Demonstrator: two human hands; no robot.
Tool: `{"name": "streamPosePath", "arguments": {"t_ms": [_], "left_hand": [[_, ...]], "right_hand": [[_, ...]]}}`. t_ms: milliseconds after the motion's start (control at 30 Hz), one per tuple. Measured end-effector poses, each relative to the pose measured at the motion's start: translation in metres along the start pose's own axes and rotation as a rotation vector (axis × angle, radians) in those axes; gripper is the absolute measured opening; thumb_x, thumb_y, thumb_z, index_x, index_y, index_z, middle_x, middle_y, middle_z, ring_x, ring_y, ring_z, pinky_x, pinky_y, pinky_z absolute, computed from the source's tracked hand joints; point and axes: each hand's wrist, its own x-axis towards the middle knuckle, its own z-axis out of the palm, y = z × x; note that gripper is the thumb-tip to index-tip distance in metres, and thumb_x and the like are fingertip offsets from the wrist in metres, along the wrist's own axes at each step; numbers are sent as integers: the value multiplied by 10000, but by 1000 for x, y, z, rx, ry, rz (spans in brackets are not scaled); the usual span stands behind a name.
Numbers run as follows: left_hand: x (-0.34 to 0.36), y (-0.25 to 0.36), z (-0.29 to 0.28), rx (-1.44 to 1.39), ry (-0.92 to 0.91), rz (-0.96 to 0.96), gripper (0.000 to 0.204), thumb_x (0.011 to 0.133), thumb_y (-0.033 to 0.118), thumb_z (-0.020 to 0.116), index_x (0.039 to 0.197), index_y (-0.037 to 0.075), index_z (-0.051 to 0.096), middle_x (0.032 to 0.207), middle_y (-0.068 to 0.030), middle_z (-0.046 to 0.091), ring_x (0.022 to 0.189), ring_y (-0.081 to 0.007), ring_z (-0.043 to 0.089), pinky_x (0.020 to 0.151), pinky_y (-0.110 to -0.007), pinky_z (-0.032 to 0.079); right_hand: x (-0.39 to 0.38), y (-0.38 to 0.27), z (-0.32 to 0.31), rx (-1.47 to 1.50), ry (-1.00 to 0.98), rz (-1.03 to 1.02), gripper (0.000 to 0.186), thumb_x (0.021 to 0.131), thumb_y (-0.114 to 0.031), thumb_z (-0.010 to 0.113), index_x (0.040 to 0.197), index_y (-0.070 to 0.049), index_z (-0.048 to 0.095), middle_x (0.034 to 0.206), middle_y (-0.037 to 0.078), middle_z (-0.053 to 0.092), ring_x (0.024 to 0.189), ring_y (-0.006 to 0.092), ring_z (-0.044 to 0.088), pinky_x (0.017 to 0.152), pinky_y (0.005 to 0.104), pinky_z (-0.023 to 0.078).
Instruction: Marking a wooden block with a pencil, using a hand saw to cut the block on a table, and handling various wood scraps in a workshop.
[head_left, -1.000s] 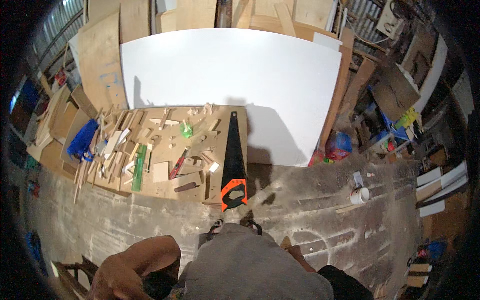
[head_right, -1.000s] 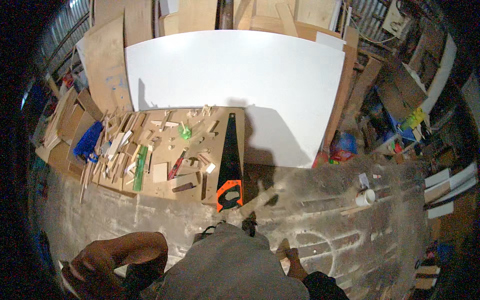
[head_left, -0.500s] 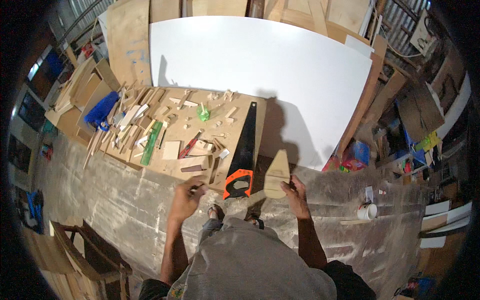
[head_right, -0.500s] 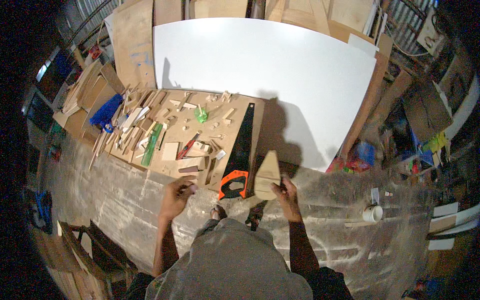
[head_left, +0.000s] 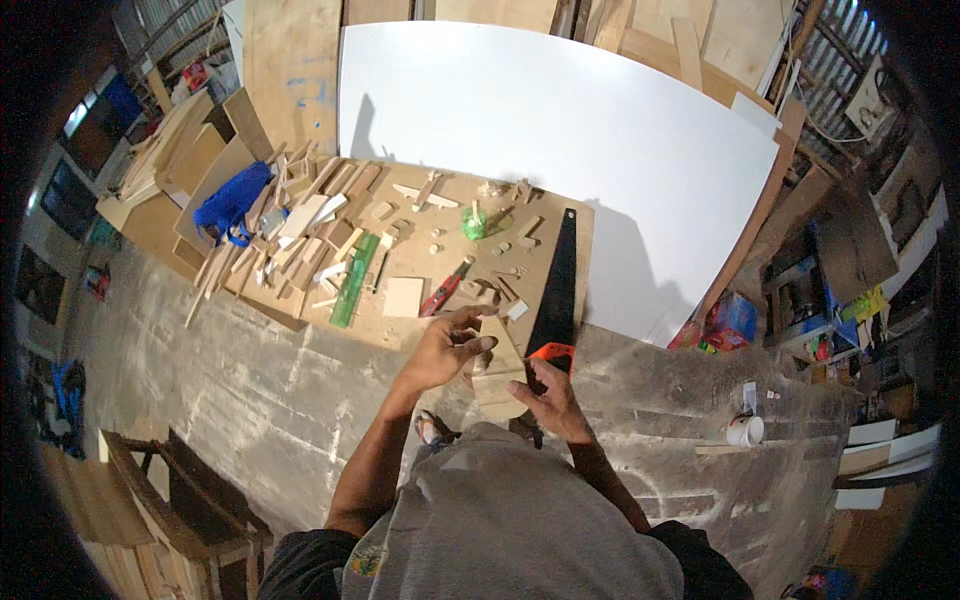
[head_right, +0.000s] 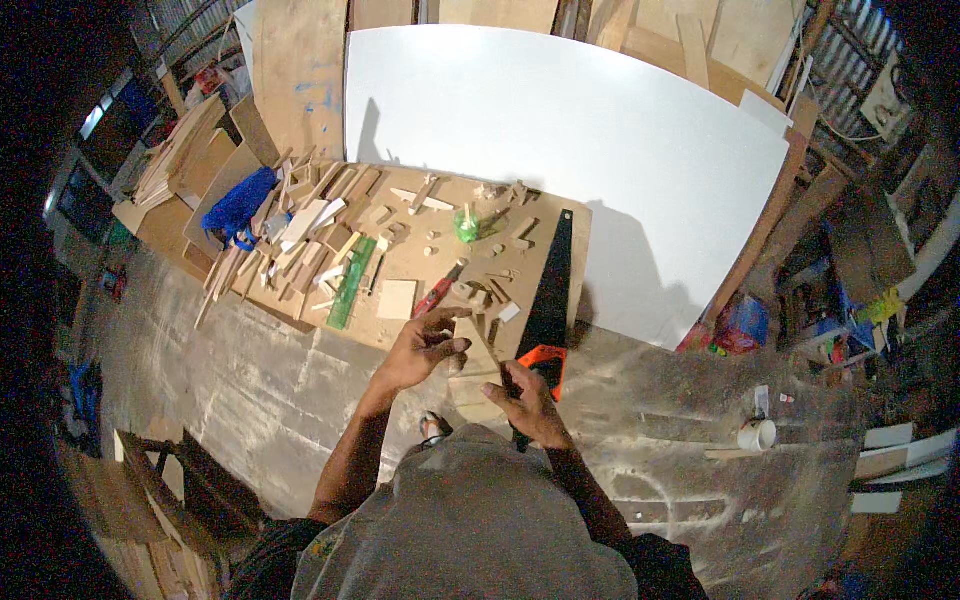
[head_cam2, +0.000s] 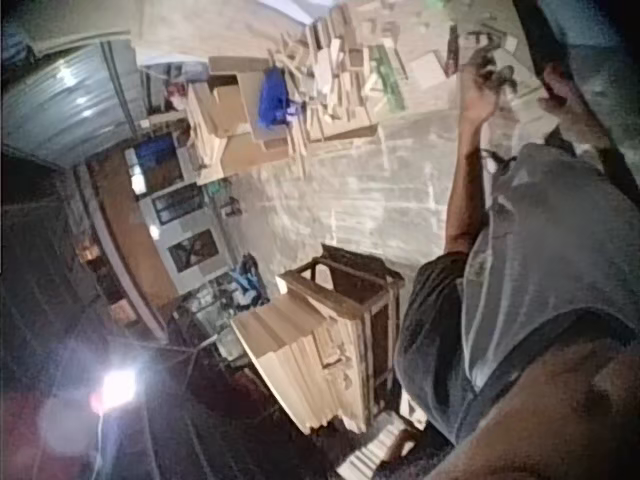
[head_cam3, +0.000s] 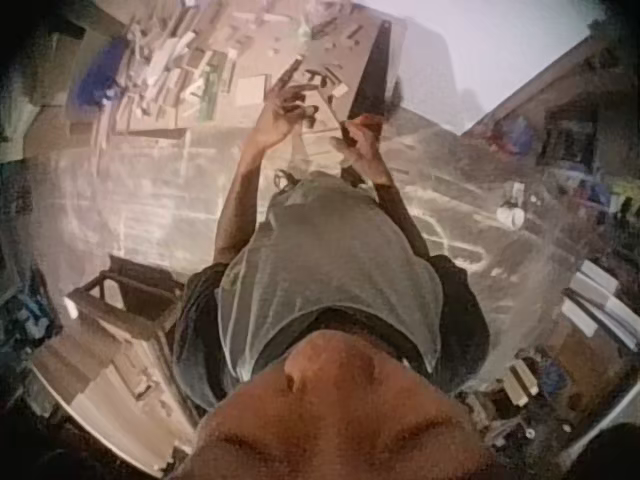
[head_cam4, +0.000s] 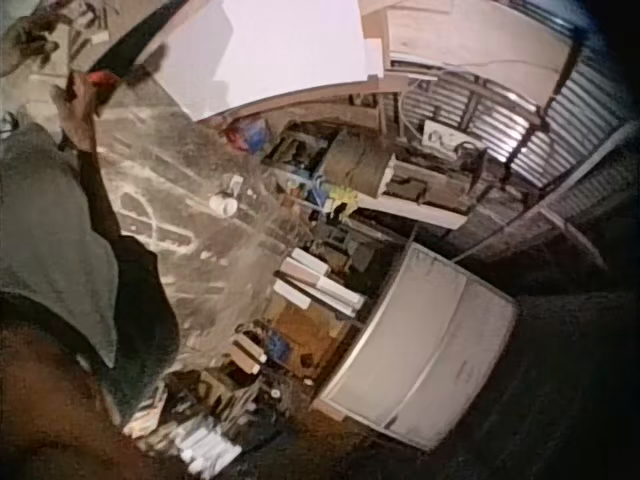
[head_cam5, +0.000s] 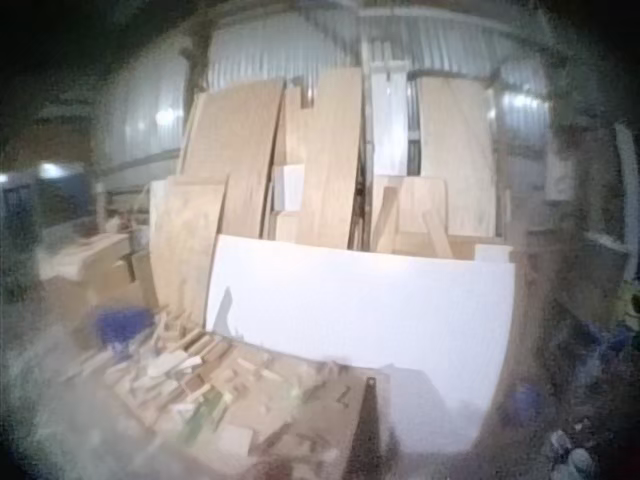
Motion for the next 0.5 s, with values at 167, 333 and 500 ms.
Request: {"name": "streamPosePath", "arguments": {"t_ms": [167,333,500], "left_hand": [[-8,10,-66,14,-137,-66,395,900,69,663,1275,34,543,715,18,520,635,-83,514,580,-258,432],[-19,11,-110,53,-206,-85,381,947,123,604,1313,47,529,741,7,538,627,-87,486,594,-263,430],[-31,-25,-141,-160,-156,-94,333,950,117,602,1265,20,554,715,13,527,614,-84,468,578,-252,413]], "right_hand": [[21,-9,64,-38,42,-37,380,878,-318,695,988,13,543,828,65,500,797,178,498,752,320,434],[35,18,108,-197,90,-190,337,921,-227,649,1127,20,548,960,117,642,865,148,616,747,296,484],[47,2,142,-220,99,-188,330,902,-226,657,1099,16,549,906,125,614,830,192,611,741,308,480]]}}
